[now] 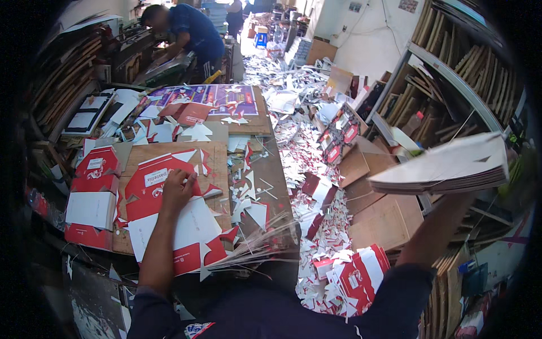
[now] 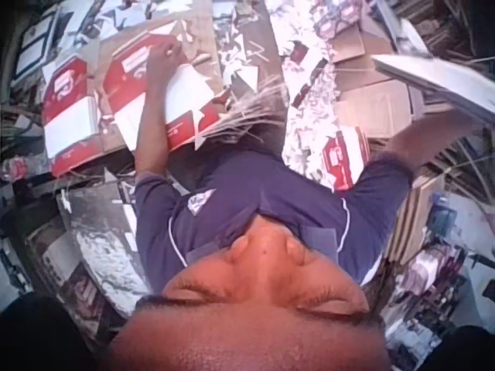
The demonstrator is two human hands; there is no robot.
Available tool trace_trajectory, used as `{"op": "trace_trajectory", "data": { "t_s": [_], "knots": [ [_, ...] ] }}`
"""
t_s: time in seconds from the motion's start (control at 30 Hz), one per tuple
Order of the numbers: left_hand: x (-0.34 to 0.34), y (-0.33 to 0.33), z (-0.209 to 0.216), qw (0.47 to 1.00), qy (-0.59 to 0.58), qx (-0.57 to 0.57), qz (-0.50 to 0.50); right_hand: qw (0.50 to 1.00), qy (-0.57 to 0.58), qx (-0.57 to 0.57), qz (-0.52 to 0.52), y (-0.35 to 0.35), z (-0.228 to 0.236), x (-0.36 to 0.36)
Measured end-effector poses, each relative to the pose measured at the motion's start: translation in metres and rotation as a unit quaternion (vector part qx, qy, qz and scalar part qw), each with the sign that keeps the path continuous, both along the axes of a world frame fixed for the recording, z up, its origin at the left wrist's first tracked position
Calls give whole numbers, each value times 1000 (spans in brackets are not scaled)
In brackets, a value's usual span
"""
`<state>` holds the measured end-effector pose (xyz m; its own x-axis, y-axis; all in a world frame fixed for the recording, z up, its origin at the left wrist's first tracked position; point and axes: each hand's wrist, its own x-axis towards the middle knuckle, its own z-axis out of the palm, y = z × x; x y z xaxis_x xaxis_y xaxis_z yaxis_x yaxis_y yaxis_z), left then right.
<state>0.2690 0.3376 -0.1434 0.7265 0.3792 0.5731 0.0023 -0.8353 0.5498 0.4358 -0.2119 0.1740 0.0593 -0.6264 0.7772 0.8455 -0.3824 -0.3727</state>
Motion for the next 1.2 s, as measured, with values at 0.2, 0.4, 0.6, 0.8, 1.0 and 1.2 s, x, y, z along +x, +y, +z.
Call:
{"op": "trace_trajectory", "data": {
  "t_s": [0.2,0.4,0.6,0.8,1.0,1.2],
  "knots": [
    [2,10,38,987,-10,-162,10,964,-125,-208,-107,42,32,-16],
    [-65,-66,174,928,-91,-302,-201,867,-257,-414,-104,144,34,-47],
    [-112,-160,227,980,-93,-24,-172,843,-259,-452,136,286,-10,-89],
    [-121,-110,144,977,-141,-155,49,837,-246,-417,256,395,-57,-149],
    [-150,-68,77,901,-304,-309,8,706,-252,-527,400,413,-93,-199],
    [-161,-78,71,889,-260,-375,34,815,-117,-442,357,324,-89,-138]
  ]
}}
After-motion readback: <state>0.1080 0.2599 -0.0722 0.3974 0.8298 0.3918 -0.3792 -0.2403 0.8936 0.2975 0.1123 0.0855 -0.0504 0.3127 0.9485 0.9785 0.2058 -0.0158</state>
